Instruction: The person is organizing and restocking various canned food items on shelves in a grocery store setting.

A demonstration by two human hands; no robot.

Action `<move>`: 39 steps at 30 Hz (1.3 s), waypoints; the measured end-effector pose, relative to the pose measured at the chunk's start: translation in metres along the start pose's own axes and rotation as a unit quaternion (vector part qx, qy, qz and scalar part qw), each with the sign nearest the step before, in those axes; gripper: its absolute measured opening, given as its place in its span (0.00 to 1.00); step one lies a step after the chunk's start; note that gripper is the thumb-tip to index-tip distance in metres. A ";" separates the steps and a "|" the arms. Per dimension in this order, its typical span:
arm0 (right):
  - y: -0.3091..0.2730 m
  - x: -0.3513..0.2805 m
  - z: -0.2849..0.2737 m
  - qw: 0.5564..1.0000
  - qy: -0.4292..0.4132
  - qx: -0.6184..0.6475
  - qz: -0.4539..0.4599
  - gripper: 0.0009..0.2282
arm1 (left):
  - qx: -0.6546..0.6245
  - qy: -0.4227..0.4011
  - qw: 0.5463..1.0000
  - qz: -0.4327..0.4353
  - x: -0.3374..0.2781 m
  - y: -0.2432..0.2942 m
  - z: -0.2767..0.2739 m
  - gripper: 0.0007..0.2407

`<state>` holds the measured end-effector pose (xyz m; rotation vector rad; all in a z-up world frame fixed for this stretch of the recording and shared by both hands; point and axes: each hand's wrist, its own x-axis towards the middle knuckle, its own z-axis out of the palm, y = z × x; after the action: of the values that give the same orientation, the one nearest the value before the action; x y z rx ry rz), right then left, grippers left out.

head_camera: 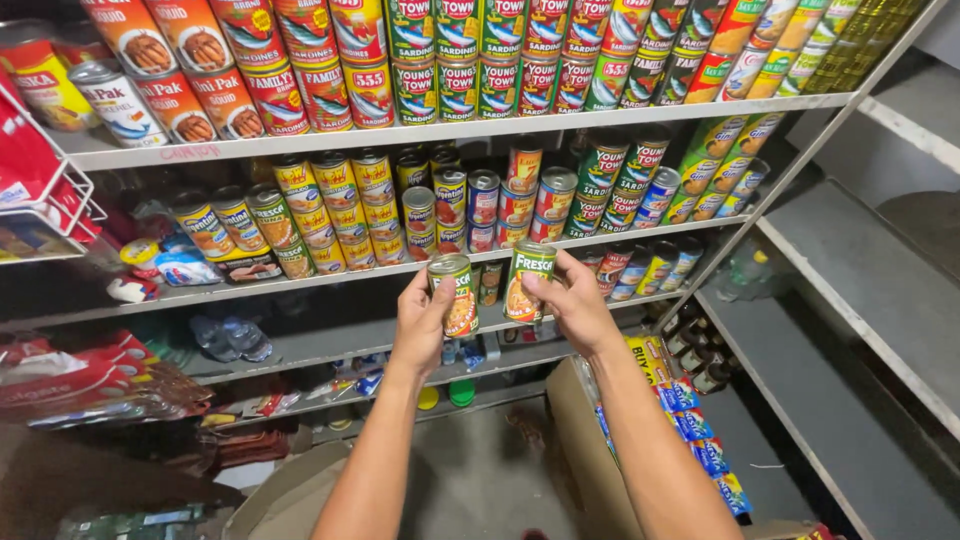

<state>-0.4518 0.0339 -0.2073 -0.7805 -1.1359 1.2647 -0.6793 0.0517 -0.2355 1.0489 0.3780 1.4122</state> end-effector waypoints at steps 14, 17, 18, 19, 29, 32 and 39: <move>0.063 0.029 -0.087 0.999 0.002 -0.010 0.053 0.32 | -0.068 0.072 0.989 -0.112 0.010 -0.127 -0.030 0.14; 0.090 0.035 -0.108 0.997 -0.020 -0.039 0.058 0.30 | -0.014 0.120 0.985 -0.122 0.002 -0.141 -0.029 0.15; 0.096 0.037 -0.115 0.996 -0.021 -0.076 0.045 0.29 | 0.013 0.140 0.980 -0.139 0.003 -0.144 -0.027 0.16; 0.105 0.040 -0.118 0.996 -0.021 -0.074 0.050 0.29 | 0.013 0.144 0.979 -0.142 0.003 -0.152 -0.032 0.16; 0.149 0.055 -0.108 0.911 0.019 -0.402 0.091 0.29 | 0.161 0.209 0.958 -0.115 0.002 -0.239 -0.111 0.27; 0.185 0.060 -0.107 0.892 0.020 -0.450 0.030 0.28 | 0.186 0.213 0.951 -0.124 0.009 -0.256 -0.137 0.29; 0.260 0.077 -0.115 0.843 -0.007 -0.529 -0.103 0.27 | 0.345 0.177 0.913 -0.124 0.034 -0.285 -0.156 0.32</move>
<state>-0.4313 0.1712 -0.4673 -1.3893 -1.8885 0.3621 -0.6179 0.1886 -0.5255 1.2380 1.3038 1.2516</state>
